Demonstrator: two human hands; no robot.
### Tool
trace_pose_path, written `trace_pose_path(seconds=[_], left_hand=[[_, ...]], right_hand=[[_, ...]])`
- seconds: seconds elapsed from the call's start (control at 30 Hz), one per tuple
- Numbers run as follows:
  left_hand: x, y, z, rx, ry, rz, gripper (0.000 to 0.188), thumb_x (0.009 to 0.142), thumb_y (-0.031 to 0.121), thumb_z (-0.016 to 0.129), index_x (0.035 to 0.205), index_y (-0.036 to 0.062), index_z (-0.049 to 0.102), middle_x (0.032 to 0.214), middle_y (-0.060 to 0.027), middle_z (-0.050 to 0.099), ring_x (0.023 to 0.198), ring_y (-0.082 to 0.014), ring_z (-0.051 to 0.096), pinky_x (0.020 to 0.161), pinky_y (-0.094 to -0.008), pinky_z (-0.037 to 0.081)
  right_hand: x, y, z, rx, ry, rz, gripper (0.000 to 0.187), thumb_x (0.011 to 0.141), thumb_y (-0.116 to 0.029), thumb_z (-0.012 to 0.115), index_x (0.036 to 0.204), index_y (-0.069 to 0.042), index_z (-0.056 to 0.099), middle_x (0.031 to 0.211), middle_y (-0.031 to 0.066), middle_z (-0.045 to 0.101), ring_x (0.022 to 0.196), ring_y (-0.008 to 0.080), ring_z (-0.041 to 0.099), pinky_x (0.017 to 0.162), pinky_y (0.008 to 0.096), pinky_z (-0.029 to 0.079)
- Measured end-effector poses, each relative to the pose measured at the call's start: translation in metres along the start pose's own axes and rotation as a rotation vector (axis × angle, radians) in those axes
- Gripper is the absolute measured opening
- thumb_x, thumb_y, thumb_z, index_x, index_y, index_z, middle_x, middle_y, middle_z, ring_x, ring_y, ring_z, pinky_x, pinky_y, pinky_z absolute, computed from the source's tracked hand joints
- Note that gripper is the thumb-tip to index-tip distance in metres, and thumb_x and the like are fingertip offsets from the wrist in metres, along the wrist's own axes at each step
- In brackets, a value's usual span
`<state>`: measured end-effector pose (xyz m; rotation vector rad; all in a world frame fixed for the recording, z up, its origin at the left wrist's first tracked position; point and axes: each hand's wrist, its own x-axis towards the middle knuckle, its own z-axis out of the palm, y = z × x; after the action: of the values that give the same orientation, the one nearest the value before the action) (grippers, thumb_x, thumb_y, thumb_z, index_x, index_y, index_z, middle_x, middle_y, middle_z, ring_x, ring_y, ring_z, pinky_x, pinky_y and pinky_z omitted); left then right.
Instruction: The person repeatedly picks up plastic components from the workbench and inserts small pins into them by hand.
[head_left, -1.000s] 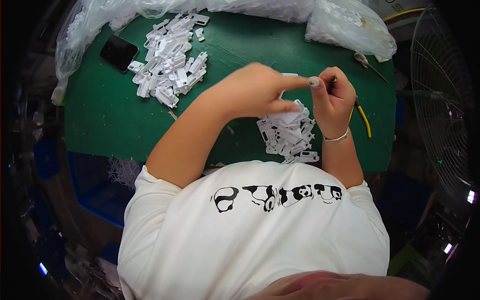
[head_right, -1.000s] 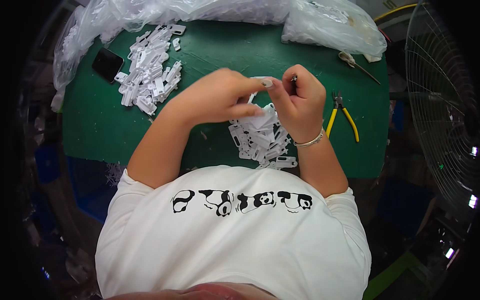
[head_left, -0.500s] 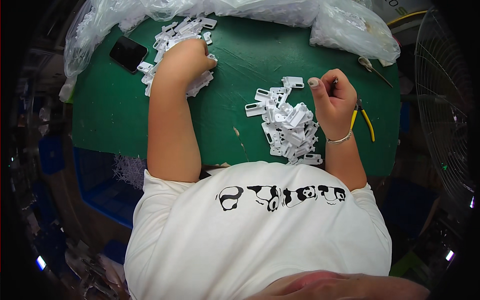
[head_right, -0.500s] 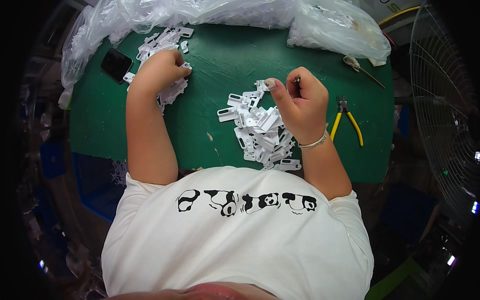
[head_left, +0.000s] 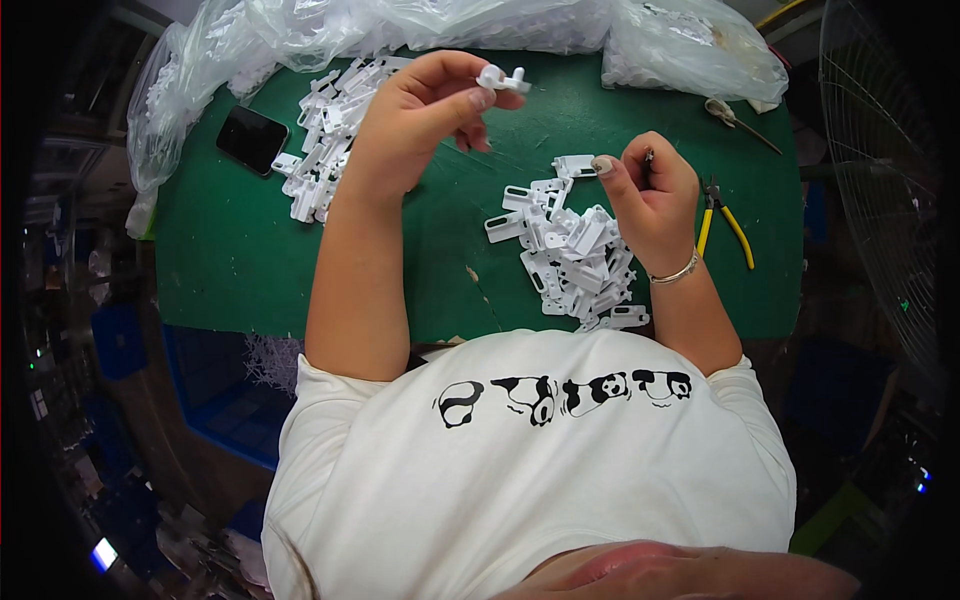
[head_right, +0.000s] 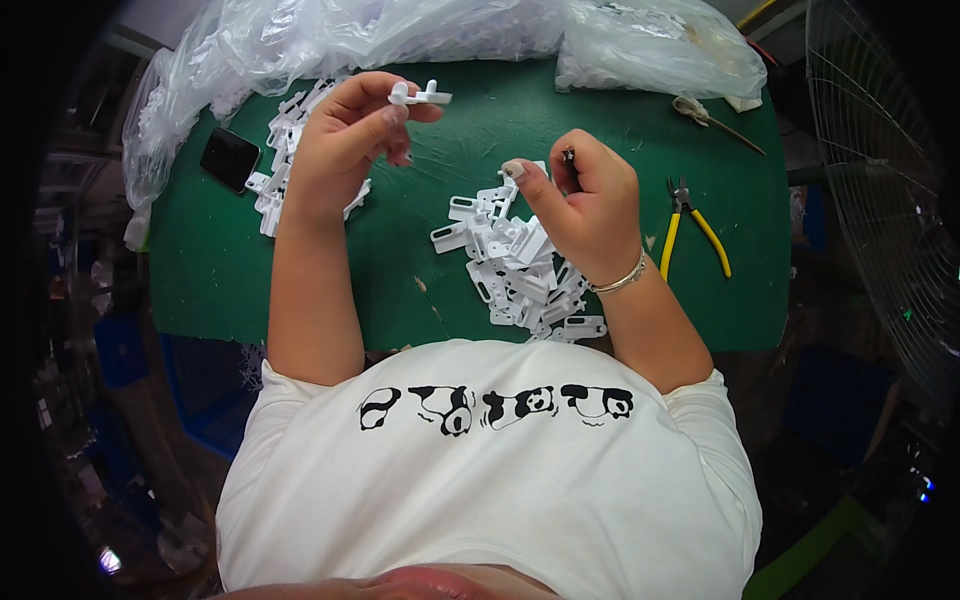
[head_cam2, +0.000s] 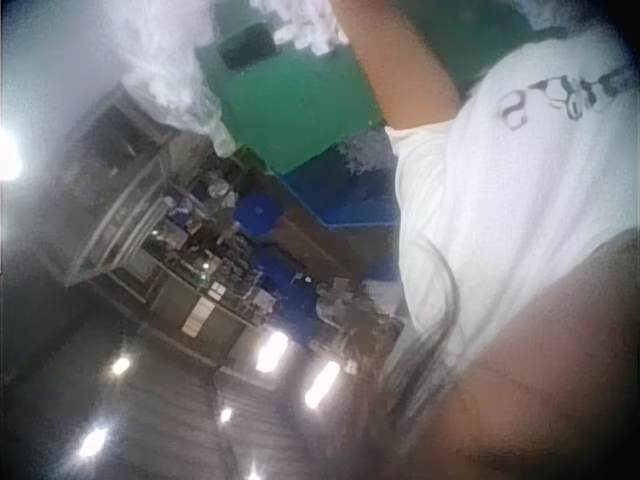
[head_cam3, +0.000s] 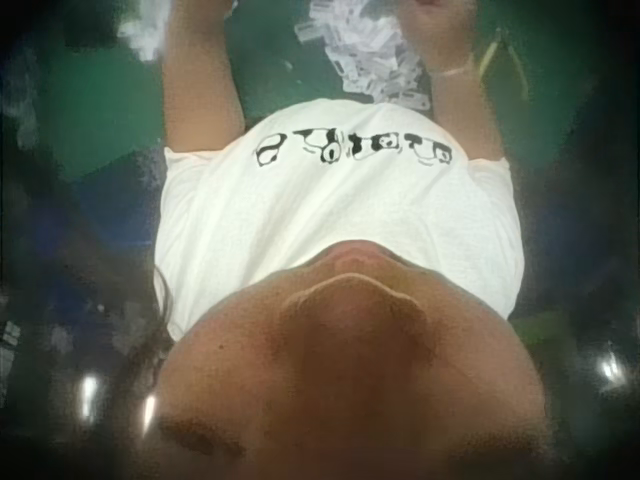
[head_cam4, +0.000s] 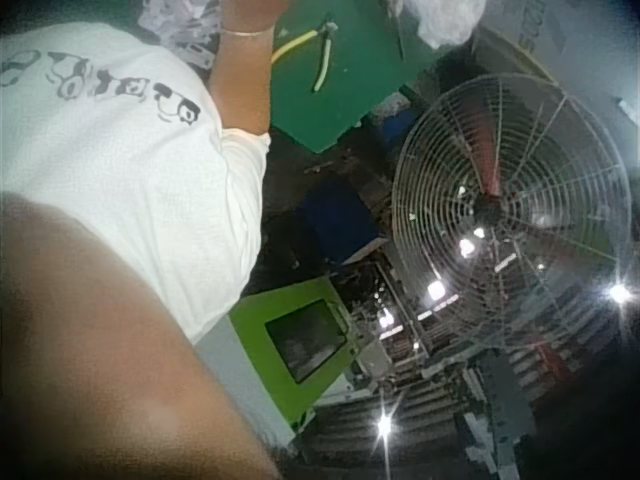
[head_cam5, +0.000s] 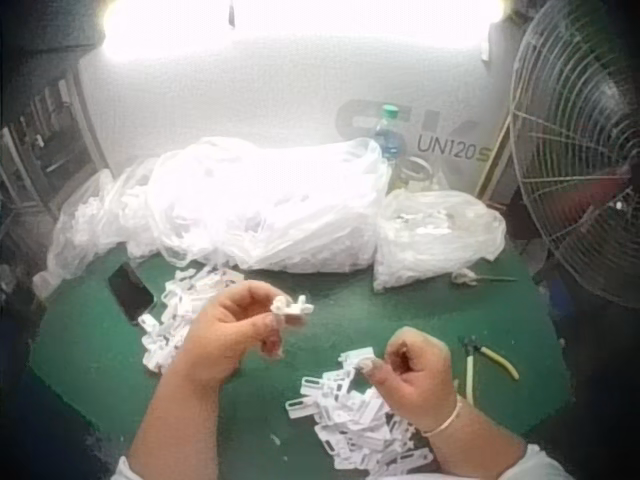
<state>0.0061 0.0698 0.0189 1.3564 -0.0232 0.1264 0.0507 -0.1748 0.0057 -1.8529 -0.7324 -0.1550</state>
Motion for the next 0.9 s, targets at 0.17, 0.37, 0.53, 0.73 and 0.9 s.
trace_pose_path(seconds=[0.17, 0.37, 0.53, 0.73, 0.9], left_hand=[[0.002, -0.012, 0.017, -0.226, -0.138, -0.068, 0.021, 0.092, 0.011, 0.055, 0.107, -0.0021, 0.058, 0.085, -0.0071, 0.061, 0.068, -0.0129, 0.06, 0.062, -0.0261, 0.05], [0.004, -0.027, 0.033, -0.222, -0.086, -0.061, 0.024, 0.084, 0.002, 0.065, 0.104, -0.0001, 0.053, 0.092, -0.0088, 0.063, 0.077, -0.0151, 0.063, 0.069, -0.0298, 0.054], [0.005, -0.029, 0.042, -0.163, 0.011, -0.062, 0.028, 0.084, 0.003, 0.065, 0.108, -0.0005, 0.052, 0.095, -0.0093, 0.063, 0.087, -0.0212, 0.065, 0.084, -0.0362, 0.055], [0.002, -0.03, 0.042, -0.205, -0.021, -0.094, 0.02, 0.09, 0.01, 0.058, 0.107, 0.0001, 0.054, 0.1, -0.0079, 0.06, 0.09, -0.0196, 0.064, 0.086, -0.0354, 0.054], [0.002, -0.034, 0.044, -0.157, 0.0, -0.099, 0.019, 0.092, 0.014, 0.055, 0.106, 0.0001, 0.054, 0.098, -0.0066, 0.059, 0.084, -0.0163, 0.063, 0.083, -0.033, 0.054]], right_hand=[[0.003, -0.002, -0.001, 0.002, -0.035, 0.0, 0.04, 0.077, -0.028, 0.077, 0.07, -0.005, 0.046, 0.059, 0.0012, 0.039, 0.052, 0.0104, 0.034, 0.045, 0.0248, 0.03], [0.003, -0.003, -0.001, -0.03, -0.057, 0.004, 0.041, 0.076, -0.032, 0.078, 0.072, -0.005, 0.047, 0.059, 0.0032, 0.042, 0.052, 0.0132, 0.037, 0.047, 0.0267, 0.032], [0.004, -0.003, -0.001, -0.044, -0.063, 0.004, 0.041, 0.076, -0.032, 0.077, 0.073, -0.004, 0.047, 0.059, 0.0039, 0.043, 0.052, 0.0142, 0.038, 0.047, 0.0274, 0.033], [0.003, -0.003, 0.0, -0.024, -0.068, 0.052, 0.04, 0.078, -0.03, 0.077, 0.074, -0.004, 0.047, 0.059, 0.0037, 0.043, 0.052, 0.0132, 0.038, 0.047, 0.0268, 0.033], [0.003, -0.002, 0.001, 0.002, -0.065, 0.058, 0.04, 0.078, -0.03, 0.076, 0.074, -0.004, 0.047, 0.06, 0.0032, 0.043, 0.052, 0.0123, 0.037, 0.047, 0.0263, 0.033]])
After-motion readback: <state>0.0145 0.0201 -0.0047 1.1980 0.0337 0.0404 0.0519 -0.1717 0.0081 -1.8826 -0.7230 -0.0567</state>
